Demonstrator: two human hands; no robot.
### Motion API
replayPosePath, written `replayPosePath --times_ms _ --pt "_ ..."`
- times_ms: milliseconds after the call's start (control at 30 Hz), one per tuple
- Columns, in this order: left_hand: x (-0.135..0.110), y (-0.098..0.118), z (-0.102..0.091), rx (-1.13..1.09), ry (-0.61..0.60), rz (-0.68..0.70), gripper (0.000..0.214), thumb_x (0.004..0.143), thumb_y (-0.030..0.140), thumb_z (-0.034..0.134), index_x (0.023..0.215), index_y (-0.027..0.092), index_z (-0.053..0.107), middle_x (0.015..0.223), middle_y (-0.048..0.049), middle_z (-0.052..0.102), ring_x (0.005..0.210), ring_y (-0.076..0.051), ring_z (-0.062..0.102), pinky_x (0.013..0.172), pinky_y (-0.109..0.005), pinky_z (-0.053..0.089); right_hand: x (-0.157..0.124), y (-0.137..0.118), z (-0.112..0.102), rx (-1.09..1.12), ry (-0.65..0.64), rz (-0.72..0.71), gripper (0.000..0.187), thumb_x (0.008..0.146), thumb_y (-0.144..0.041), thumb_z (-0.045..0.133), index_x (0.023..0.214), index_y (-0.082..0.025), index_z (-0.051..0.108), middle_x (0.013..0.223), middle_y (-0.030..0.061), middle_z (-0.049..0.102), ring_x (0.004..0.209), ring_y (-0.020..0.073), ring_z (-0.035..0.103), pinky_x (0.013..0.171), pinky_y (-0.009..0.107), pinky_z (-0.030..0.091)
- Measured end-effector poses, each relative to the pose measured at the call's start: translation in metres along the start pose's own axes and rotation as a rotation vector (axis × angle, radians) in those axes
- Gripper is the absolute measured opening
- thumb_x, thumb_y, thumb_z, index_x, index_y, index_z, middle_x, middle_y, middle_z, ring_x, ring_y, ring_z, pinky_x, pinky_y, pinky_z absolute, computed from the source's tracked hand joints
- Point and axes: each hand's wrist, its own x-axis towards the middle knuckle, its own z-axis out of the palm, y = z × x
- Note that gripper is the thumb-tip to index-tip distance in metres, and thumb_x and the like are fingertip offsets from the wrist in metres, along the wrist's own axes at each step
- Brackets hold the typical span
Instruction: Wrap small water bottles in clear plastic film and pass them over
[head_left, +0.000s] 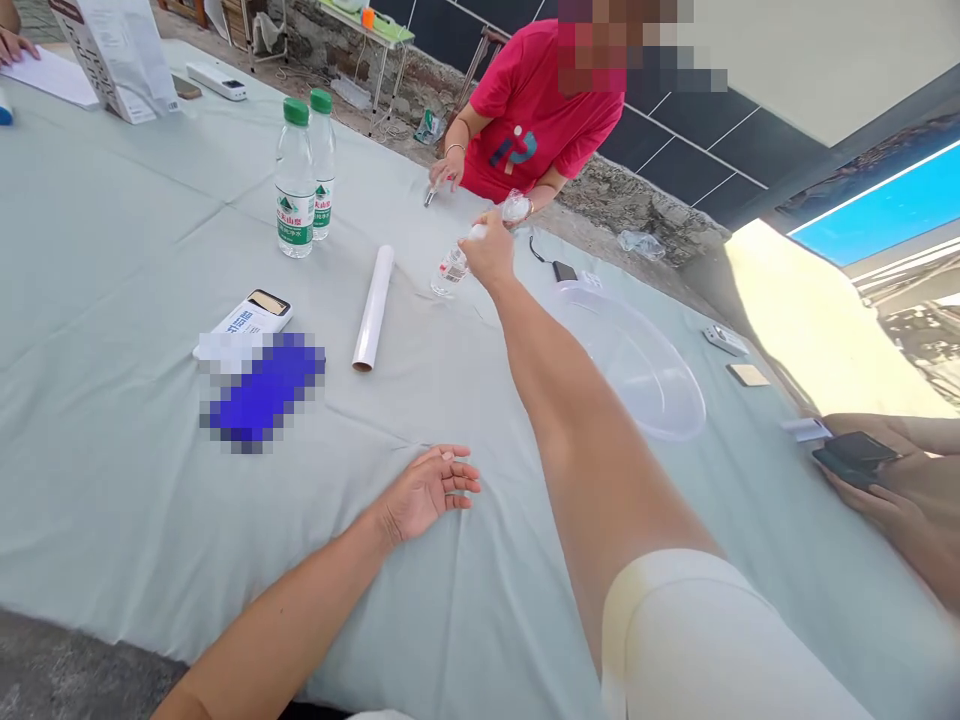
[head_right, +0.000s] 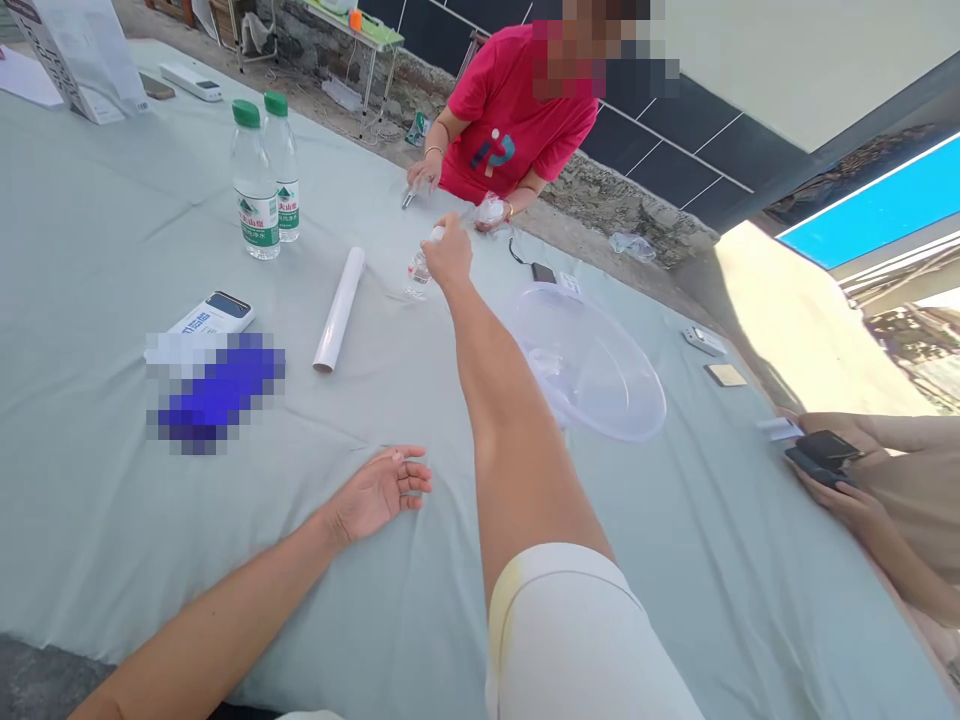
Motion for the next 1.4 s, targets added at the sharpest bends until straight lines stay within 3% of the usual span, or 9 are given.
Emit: replayPosePath --times_ms 167,333,433,733,900,1000,1100,1267,1400 --pt "-0.004 -0.004 0.002 0.382 -0.154 -0.008 0.035 0.085 0.053 0.063 0.09 0.018 0.066 0.095 -0.0091 0.068 0.085 -0.019 0.064 0.078 -0.033 0.048 -0.093 -0.028 -0.026 0.147 0.07 0.116 0.025 0.077 -0.023 0.06 0.101 -0.022 0.055 0.096 0.0025 0.06 0.081 0.0167 0.06 0.082 0.036 0.052" --pt "-0.014 -0.02 0.007 0.714 -0.289 -0.006 0.011 0.073 0.028 0.076 0.082 0.024 0.073 0.083 -0.0029 0.066 0.085 -0.022 0.058 0.088 -0.038 0.042 -0.199 -0.077 -0.076 0.338 -0.114 0.118 0.029 0.075 -0.029 0.066 0.103 -0.025 0.059 0.085 -0.0014 0.062 0.067 0.015 0.057 0.067 0.032 0.051" --pt "-0.019 -0.031 0.008 0.826 -0.343 0.06 0.018 0.061 0.012 0.078 0.07 0.026 0.072 0.077 -0.0037 0.063 0.091 -0.027 0.057 0.099 -0.041 0.035 -0.251 -0.111 -0.098 0.36 -0.227 0.056 0.027 0.076 -0.03 0.069 0.101 -0.025 0.063 0.087 -0.0012 0.065 0.068 0.0146 0.056 0.066 0.031 0.049" --pt "-0.048 -0.063 0.028 0.965 -0.445 0.053 0.023 0.053 0.012 0.084 0.062 0.028 0.071 0.081 -0.0044 0.069 0.104 -0.032 0.058 0.105 -0.043 0.03 -0.307 -0.15 -0.113 0.394 -0.313 0.009 0.034 0.084 -0.03 0.066 0.118 -0.031 0.06 0.11 0.0001 0.068 0.07 0.0147 0.056 0.078 0.036 0.052" --pt "-0.095 -0.06 0.031 0.884 -0.191 0.042 0.009 0.073 0.029 0.077 0.079 0.022 0.074 0.081 -0.0048 0.071 0.081 -0.023 0.063 0.085 -0.035 0.041 -0.335 -0.123 -0.131 0.793 -0.209 0.289 0.055 0.088 -0.058 0.06 0.136 -0.033 0.05 0.128 0.0052 0.063 0.076 0.0157 0.063 0.074 0.035 0.056" --pt "-0.12 -0.048 0.028 0.768 0.082 0.104 0.03 0.089 0.049 0.058 0.093 0.021 0.068 0.087 -0.0045 0.069 0.081 -0.019 0.063 0.078 -0.031 0.045 -0.37 -0.104 -0.124 1.151 -0.207 0.467 0.057 0.09 -0.066 0.053 0.135 -0.031 0.051 0.132 0.0071 0.062 0.09 0.019 0.068 0.074 0.035 0.057" --pt "-0.132 -0.038 0.03 0.55 0.268 0.092 0.044 0.086 0.063 0.056 0.096 0.021 0.061 0.087 -0.0034 0.066 0.078 -0.016 0.063 0.068 -0.028 0.049 -0.406 -0.096 -0.106 1.378 -0.167 0.561 0.054 0.09 -0.064 0.054 0.133 -0.03 0.053 0.133 0.0071 0.062 0.101 0.0211 0.068 0.083 0.037 0.057" --pt "-0.128 -0.041 0.041 0.421 0.316 0.083 0.044 0.065 0.048 0.084 0.084 0.02 0.056 0.081 0.0014 0.062 0.067 -0.012 0.059 0.054 -0.023 0.048 -0.445 -0.096 -0.087 1.421 -0.17 0.548 0.059 0.09 -0.065 0.055 0.14 -0.032 0.051 0.141 0.0053 0.059 0.131 0.0236 0.054 0.105 0.04 0.048" --pt "-0.124 -0.049 0.047 0.485 0.42 0.216 0.037 0.067 0.041 0.083 0.08 0.02 0.055 0.085 0.0023 0.061 0.076 -0.012 0.061 0.06 -0.023 0.051 -0.464 -0.089 -0.089 1.274 -0.086 0.677 0.074 0.082 -0.07 0.062 0.143 -0.031 0.047 0.143 0.008 0.056 0.124 0.0248 0.058 0.092 0.036 0.055"
